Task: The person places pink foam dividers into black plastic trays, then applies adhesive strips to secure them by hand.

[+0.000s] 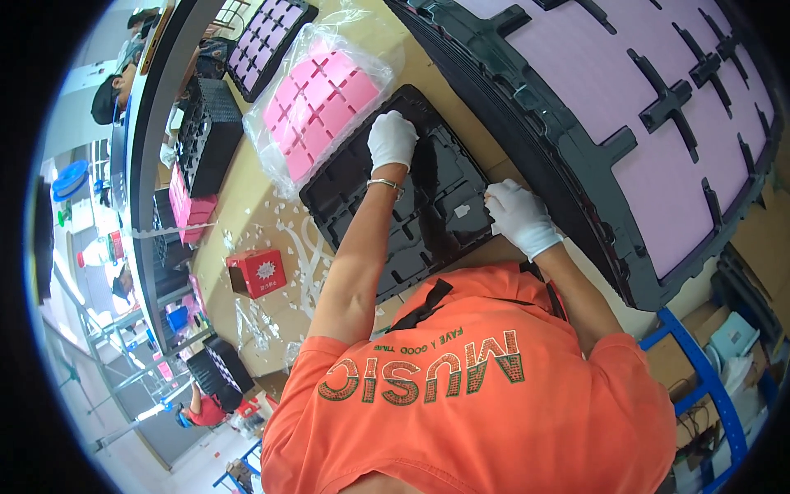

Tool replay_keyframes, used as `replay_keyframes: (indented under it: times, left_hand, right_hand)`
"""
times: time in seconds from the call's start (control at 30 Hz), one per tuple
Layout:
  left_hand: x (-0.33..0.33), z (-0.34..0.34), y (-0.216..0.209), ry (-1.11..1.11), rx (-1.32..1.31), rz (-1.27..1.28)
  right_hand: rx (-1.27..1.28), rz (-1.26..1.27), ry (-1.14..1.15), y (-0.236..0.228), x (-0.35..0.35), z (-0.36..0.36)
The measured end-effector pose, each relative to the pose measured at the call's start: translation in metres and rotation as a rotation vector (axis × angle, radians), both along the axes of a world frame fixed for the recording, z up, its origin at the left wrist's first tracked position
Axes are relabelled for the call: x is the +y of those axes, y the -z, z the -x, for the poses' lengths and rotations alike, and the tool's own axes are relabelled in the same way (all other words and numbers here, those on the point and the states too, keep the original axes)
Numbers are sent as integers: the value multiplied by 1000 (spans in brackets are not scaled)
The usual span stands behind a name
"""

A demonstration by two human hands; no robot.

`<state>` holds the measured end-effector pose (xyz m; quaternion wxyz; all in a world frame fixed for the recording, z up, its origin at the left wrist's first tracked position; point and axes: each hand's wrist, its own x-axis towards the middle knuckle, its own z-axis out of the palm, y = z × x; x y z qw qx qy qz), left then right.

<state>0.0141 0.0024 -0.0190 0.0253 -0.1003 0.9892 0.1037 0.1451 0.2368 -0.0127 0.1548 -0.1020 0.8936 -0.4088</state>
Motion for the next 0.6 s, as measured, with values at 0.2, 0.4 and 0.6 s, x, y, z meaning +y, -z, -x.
replay_keyframes:
  times: [0.2,0.4,0.6]
  left_hand:
    - [-16,-2,13,-54,84,-88]
    - [-46,-29,5,-420,95,-1132]
    - [-68,-89,-3,-516,112,-1948]
  right_hand:
    - [-8,-29,8,-8,-2,-1]
    - [31,-6,33,-3,0,-6]
    - [27,-44,-20,-8,-6,-6]
